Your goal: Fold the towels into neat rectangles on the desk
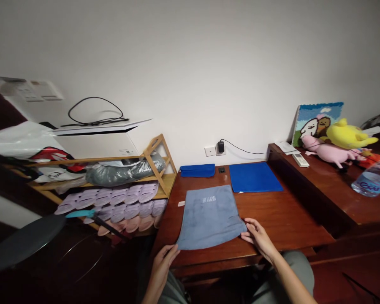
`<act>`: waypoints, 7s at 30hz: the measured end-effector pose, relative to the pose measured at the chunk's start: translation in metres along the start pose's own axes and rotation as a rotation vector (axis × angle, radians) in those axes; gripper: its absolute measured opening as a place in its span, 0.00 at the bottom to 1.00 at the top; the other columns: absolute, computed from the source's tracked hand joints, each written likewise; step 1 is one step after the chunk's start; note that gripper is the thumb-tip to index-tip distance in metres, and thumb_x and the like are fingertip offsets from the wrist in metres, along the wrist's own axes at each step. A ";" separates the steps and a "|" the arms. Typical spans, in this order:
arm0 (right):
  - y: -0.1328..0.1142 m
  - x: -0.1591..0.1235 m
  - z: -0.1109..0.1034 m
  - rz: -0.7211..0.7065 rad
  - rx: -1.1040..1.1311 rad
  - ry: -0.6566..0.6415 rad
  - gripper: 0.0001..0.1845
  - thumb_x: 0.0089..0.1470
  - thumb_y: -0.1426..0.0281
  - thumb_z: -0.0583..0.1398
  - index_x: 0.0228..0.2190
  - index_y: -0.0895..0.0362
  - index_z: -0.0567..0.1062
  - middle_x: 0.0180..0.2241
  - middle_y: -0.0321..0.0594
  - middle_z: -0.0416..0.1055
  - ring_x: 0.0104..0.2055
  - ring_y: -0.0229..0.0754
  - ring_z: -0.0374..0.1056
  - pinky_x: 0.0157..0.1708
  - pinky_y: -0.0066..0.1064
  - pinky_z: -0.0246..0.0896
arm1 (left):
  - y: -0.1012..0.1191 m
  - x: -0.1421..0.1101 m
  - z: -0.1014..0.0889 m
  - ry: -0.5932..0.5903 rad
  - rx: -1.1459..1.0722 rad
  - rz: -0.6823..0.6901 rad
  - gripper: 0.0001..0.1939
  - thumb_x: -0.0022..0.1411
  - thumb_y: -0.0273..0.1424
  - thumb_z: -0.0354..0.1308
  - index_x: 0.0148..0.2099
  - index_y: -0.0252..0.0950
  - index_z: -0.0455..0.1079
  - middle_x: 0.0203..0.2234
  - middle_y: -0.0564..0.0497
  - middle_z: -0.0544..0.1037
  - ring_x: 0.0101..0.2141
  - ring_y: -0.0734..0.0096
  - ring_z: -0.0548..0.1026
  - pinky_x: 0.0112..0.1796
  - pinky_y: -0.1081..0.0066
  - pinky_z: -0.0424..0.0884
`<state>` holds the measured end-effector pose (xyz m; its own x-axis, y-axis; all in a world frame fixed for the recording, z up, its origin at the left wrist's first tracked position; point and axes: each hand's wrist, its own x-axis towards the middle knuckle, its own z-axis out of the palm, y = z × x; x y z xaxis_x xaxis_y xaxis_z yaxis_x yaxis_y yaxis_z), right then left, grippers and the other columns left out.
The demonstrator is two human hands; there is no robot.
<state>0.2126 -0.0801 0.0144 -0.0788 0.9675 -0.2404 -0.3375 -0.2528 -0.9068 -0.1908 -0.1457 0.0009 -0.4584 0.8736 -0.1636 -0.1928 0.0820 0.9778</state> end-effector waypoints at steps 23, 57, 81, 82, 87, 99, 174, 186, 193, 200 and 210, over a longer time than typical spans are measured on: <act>0.019 -0.003 0.030 -0.504 -0.828 0.126 0.16 0.58 0.58 0.62 0.45 0.44 0.83 0.51 0.43 0.79 0.57 0.57 0.71 0.64 0.51 0.60 | 0.008 -0.006 0.027 -0.008 0.714 0.599 0.09 0.60 0.39 0.65 0.42 0.46 0.82 0.44 0.42 0.82 0.47 0.47 0.79 0.54 0.55 0.72; 0.023 0.092 0.084 -0.414 -1.621 -0.305 0.35 0.67 0.56 0.49 0.72 0.47 0.56 0.75 0.35 0.45 0.78 0.51 0.36 0.74 0.52 0.30 | -0.027 0.045 0.073 -0.150 1.520 0.651 0.32 0.73 0.49 0.50 0.73 0.45 0.61 0.71 0.42 0.64 0.69 0.41 0.61 0.65 0.41 0.59; 0.026 0.132 0.094 -0.293 -1.665 0.041 0.36 0.70 0.58 0.41 0.73 0.60 0.51 0.76 0.42 0.43 0.78 0.47 0.36 0.74 0.45 0.32 | -0.008 0.091 0.123 -0.297 1.439 0.832 0.28 0.77 0.43 0.41 0.71 0.41 0.65 0.71 0.43 0.65 0.71 0.53 0.59 0.69 0.46 0.54; 0.027 0.133 0.092 -0.290 -1.666 0.030 0.37 0.70 0.59 0.41 0.73 0.62 0.51 0.75 0.43 0.43 0.78 0.47 0.36 0.74 0.45 0.32 | -0.008 0.094 0.140 -0.340 1.414 0.861 0.28 0.78 0.43 0.40 0.72 0.41 0.64 0.71 0.44 0.64 0.71 0.54 0.58 0.69 0.47 0.54; 0.032 0.138 0.088 -0.296 -1.676 0.027 0.35 0.70 0.62 0.40 0.72 0.62 0.53 0.75 0.43 0.44 0.77 0.47 0.38 0.74 0.46 0.34 | -0.030 0.107 0.221 -0.535 1.383 0.846 0.28 0.78 0.43 0.40 0.74 0.49 0.58 0.73 0.49 0.61 0.72 0.56 0.56 0.70 0.47 0.53; 0.034 0.136 0.087 -0.212 -1.716 0.084 0.37 0.70 0.59 0.40 0.73 0.60 0.49 0.76 0.41 0.40 0.78 0.46 0.35 0.74 0.49 0.29 | -0.011 0.169 0.087 -0.256 1.545 0.654 0.28 0.76 0.43 0.43 0.74 0.45 0.59 0.73 0.46 0.59 0.72 0.55 0.57 0.69 0.50 0.53; 0.065 0.080 0.074 -0.347 -1.659 0.055 0.37 0.71 0.57 0.42 0.72 0.64 0.53 0.74 0.47 0.45 0.77 0.49 0.41 0.74 0.48 0.38 | -0.013 0.101 0.150 -0.410 1.400 0.936 0.30 0.78 0.42 0.37 0.74 0.36 0.59 0.73 0.43 0.60 0.72 0.58 0.55 0.70 0.51 0.51; 0.066 0.087 0.067 -0.371 -1.694 0.035 0.37 0.71 0.56 0.42 0.73 0.61 0.52 0.74 0.45 0.46 0.77 0.49 0.41 0.74 0.50 0.35 | -0.024 0.075 0.079 -0.384 1.468 0.735 0.33 0.76 0.49 0.42 0.76 0.43 0.55 0.73 0.44 0.58 0.72 0.54 0.56 0.69 0.46 0.54; 0.054 0.070 0.079 -0.406 -1.757 0.054 0.36 0.70 0.59 0.44 0.71 0.66 0.55 0.74 0.49 0.45 0.77 0.52 0.42 0.74 0.51 0.36 | -0.008 0.082 0.026 -0.228 1.517 0.767 0.30 0.74 0.44 0.48 0.72 0.37 0.62 0.71 0.40 0.64 0.70 0.52 0.61 0.67 0.48 0.59; 0.075 0.037 0.097 -0.437 -1.693 -0.035 0.37 0.71 0.55 0.43 0.72 0.63 0.55 0.74 0.47 0.45 0.77 0.51 0.41 0.74 0.48 0.38 | -0.008 0.030 0.100 -0.417 1.367 0.958 0.26 0.78 0.39 0.43 0.73 0.44 0.62 0.71 0.48 0.63 0.71 0.58 0.59 0.70 0.50 0.55; 0.056 0.042 0.090 -0.397 -1.631 -0.096 0.37 0.71 0.55 0.42 0.72 0.60 0.53 0.74 0.45 0.45 0.77 0.49 0.42 0.74 0.49 0.38 | -0.014 0.040 0.095 -0.512 1.423 0.781 0.29 0.77 0.48 0.44 0.74 0.50 0.57 0.73 0.47 0.60 0.71 0.53 0.57 0.68 0.43 0.57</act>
<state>0.1056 -0.0527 -0.0148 -0.3074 0.9507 0.0404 0.9029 0.3048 -0.3031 -0.1236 -0.0664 -0.0065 0.3000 0.9414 0.1542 0.9280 -0.3255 0.1812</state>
